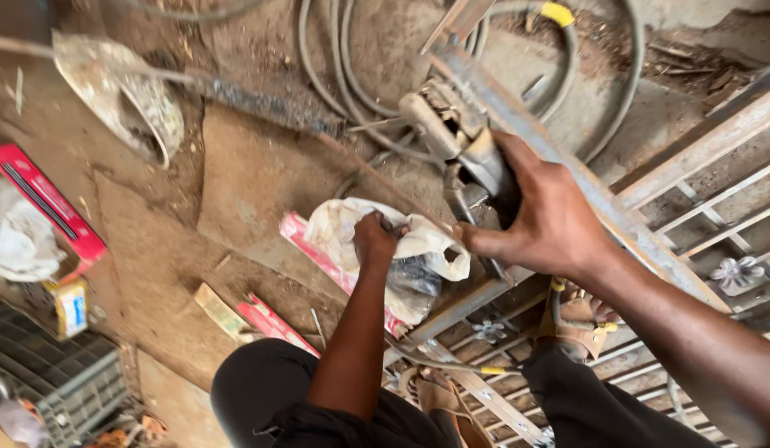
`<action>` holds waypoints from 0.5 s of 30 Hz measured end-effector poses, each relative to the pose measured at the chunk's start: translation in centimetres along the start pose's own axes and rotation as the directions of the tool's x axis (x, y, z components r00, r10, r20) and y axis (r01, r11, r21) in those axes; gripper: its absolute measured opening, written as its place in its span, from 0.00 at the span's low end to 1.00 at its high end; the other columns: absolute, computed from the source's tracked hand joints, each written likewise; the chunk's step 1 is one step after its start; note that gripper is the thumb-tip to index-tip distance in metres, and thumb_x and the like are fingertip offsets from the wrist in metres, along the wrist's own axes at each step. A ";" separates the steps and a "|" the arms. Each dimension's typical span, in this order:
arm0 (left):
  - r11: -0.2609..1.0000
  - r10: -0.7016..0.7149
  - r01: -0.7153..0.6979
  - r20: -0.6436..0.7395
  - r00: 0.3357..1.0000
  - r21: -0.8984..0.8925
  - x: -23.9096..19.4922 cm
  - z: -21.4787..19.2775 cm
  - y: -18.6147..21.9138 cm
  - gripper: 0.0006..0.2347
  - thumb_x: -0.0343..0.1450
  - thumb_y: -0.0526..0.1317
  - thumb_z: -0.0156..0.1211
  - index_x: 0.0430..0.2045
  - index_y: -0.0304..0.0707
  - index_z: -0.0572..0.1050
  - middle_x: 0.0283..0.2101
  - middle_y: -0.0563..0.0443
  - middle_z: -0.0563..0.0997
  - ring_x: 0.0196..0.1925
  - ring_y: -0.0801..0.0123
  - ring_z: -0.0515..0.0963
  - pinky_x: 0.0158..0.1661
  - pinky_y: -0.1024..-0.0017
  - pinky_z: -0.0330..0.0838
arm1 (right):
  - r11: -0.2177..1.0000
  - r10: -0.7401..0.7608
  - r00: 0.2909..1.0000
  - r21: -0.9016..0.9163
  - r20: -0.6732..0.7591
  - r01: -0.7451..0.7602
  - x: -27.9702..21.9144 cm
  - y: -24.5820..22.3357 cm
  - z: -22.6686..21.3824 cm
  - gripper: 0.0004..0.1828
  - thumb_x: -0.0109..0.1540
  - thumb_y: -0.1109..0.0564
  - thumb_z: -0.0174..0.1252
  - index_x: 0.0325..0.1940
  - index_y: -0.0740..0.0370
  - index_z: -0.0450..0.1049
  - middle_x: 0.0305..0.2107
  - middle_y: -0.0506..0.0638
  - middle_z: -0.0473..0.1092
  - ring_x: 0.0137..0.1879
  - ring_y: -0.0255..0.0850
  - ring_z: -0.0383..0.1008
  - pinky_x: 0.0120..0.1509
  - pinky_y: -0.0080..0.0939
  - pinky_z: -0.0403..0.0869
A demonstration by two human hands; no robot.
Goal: The person joins metal bars and decorative elements using a welding tool to construct a metal gate or frame, repositioning the frame on the ground between welding points.
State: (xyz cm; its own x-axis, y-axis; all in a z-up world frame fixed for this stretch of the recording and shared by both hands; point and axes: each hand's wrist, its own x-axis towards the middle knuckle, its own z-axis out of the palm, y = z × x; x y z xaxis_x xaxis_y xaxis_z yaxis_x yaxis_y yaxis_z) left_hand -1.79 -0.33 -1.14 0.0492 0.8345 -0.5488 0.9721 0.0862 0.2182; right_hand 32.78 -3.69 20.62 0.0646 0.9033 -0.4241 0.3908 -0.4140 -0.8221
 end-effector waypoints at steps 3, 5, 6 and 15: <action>0.998 -0.029 0.026 -0.049 0.998 -0.056 0.4 0.4 -0.6 0.23 0.49 0.47 0.86 0.20 0.33 0.74 0.25 0.41 0.81 0.31 0.46 0.80 0.34 0.54 0.72 | 0.995 0.097 0.991 -0.042 0.093 -0.093 -1.2 0.0 1.5 0.51 0.49 0.48 0.76 0.70 0.64 0.59 0.14 0.56 0.67 0.17 0.40 0.67 0.24 0.47 0.72; 0.995 -0.067 0.066 -0.002 0.998 -0.073 0.1 0.9 -1.1 0.22 0.51 0.47 0.85 0.20 0.33 0.74 0.25 0.41 0.81 0.31 0.46 0.81 0.35 0.53 0.72 | 1.000 0.029 0.998 -0.012 0.061 -0.029 -3.4 1.2 1.1 0.42 0.48 0.50 0.72 0.61 0.66 0.64 0.18 0.54 0.66 0.17 0.37 0.65 0.23 0.43 0.71; 0.994 -0.077 0.078 0.018 0.997 -0.080 0.3 1.1 -1.3 0.21 0.51 0.46 0.85 0.20 0.33 0.74 0.25 0.41 0.81 0.31 0.46 0.81 0.35 0.53 0.73 | 1.000 -0.005 0.999 0.003 0.035 0.005 -4.7 2.0 0.2 0.38 0.48 0.51 0.71 0.57 0.67 0.66 0.20 0.52 0.65 0.17 0.36 0.65 0.23 0.41 0.70; 0.972 -0.122 0.107 -0.058 0.991 -0.211 -0.2 2.5 -0.5 0.26 0.77 0.60 0.63 0.27 0.29 0.76 0.33 0.31 0.81 0.40 0.38 0.79 0.45 0.49 0.71 | 0.945 0.118 0.992 -0.311 0.036 -0.101 -22.5 11.9 -5.1 0.54 0.42 0.40 0.75 0.63 0.74 0.65 0.29 0.59 0.75 0.27 0.39 0.77 0.35 0.42 0.79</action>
State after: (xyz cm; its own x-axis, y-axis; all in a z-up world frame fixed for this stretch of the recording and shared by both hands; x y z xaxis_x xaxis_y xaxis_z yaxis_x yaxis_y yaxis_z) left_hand -1.70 -1.95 -3.15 -0.0831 0.8481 -0.5233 0.9013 0.2879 0.3236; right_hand 40.69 -28.35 22.32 0.0768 0.8436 -0.5314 0.6486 -0.4470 -0.6160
